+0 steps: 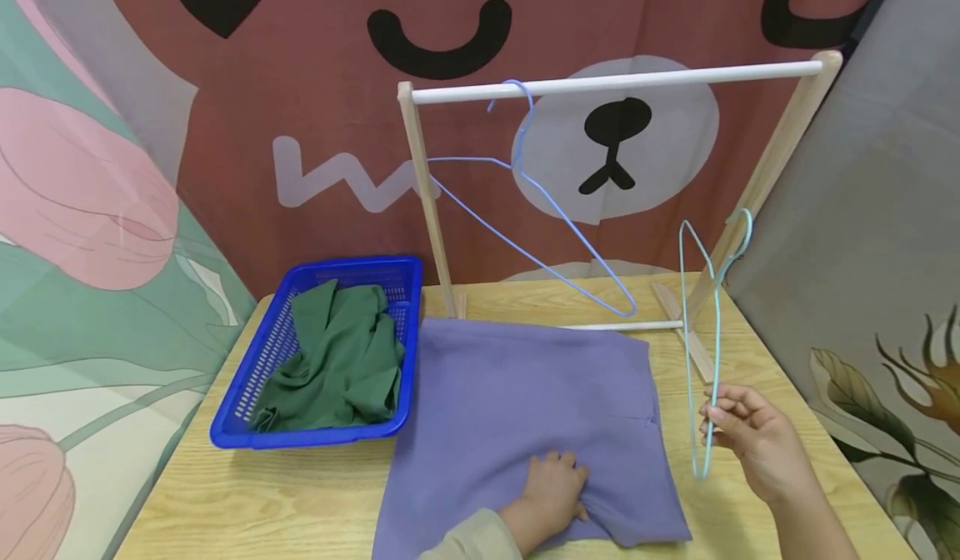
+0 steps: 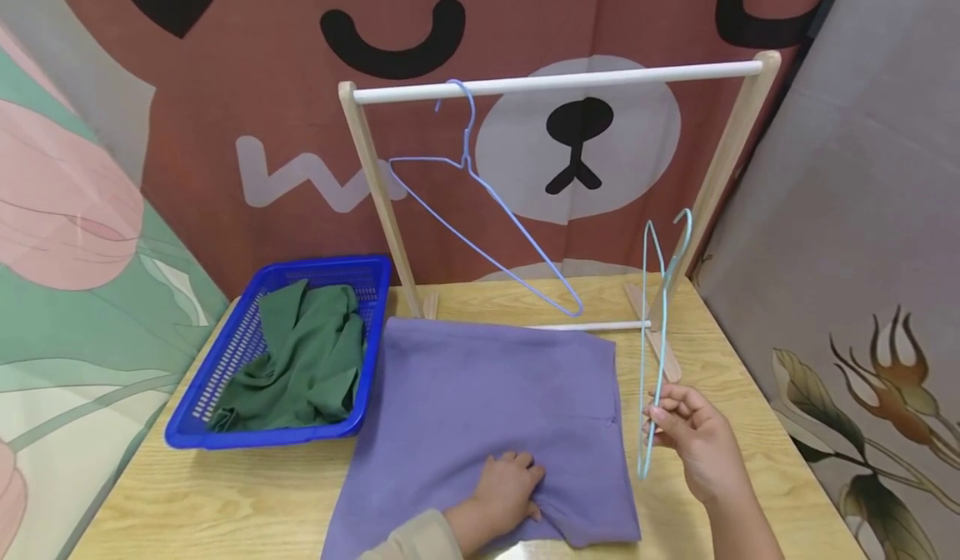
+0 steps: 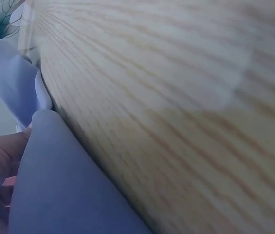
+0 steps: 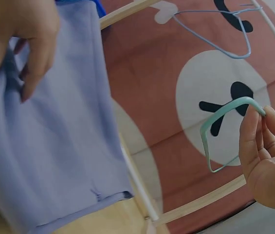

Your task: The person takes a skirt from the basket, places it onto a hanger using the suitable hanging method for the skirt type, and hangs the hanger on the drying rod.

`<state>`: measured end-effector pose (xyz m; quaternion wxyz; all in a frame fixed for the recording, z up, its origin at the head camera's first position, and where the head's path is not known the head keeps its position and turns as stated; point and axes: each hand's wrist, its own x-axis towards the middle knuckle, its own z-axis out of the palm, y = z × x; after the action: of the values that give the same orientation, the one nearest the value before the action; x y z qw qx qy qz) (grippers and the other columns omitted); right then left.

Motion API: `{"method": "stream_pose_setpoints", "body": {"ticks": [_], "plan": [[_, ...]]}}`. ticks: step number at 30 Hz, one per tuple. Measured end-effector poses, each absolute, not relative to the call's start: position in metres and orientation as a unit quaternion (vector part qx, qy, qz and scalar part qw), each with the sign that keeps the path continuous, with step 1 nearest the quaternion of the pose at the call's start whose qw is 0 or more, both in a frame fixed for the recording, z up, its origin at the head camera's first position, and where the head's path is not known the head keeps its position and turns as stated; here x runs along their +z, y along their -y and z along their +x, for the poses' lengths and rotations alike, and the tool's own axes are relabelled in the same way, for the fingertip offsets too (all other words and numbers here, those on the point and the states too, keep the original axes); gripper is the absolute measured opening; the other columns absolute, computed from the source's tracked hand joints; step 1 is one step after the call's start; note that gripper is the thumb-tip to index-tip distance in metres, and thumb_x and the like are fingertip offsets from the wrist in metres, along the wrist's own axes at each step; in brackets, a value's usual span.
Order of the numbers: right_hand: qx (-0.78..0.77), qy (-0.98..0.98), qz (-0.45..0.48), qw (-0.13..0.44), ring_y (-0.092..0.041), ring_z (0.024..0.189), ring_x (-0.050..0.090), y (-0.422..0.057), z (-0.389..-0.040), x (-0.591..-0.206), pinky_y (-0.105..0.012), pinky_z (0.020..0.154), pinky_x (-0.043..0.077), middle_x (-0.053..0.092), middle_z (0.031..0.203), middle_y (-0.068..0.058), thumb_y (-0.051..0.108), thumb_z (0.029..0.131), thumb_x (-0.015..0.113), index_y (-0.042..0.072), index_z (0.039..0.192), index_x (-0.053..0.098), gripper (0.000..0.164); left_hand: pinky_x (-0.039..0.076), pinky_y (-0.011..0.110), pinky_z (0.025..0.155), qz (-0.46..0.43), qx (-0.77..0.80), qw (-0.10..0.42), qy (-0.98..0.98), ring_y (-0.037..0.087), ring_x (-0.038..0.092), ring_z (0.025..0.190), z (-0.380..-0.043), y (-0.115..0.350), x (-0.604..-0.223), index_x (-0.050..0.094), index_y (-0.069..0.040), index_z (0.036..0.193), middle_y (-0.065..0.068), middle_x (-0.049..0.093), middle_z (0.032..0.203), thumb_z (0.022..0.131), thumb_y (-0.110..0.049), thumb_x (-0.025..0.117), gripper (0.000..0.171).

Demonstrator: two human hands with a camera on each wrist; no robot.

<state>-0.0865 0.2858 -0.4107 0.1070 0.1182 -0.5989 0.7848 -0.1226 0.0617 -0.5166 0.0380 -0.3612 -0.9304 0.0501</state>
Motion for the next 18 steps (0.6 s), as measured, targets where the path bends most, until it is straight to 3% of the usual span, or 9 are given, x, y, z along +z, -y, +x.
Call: {"method": "stream_pose_setpoints", "body": {"ticks": [18], "plan": [[0.756,0.651,0.005,0.063,-0.011,0.065,0.055,-0.287,-0.065,-0.449,-0.025,0.054,0.047,0.056,0.079,-0.001,-0.006,0.086,0.043,0.010,0.095,0.056,0.022,0.035,0.021,0.041,-0.399,0.008,0.129,0.908,0.009,0.047,0.051,-0.124,-0.059,-0.520,0.055,-0.020,0.067,-0.005,0.047,0.061,0.060,-0.033,0.068,0.019]]}}
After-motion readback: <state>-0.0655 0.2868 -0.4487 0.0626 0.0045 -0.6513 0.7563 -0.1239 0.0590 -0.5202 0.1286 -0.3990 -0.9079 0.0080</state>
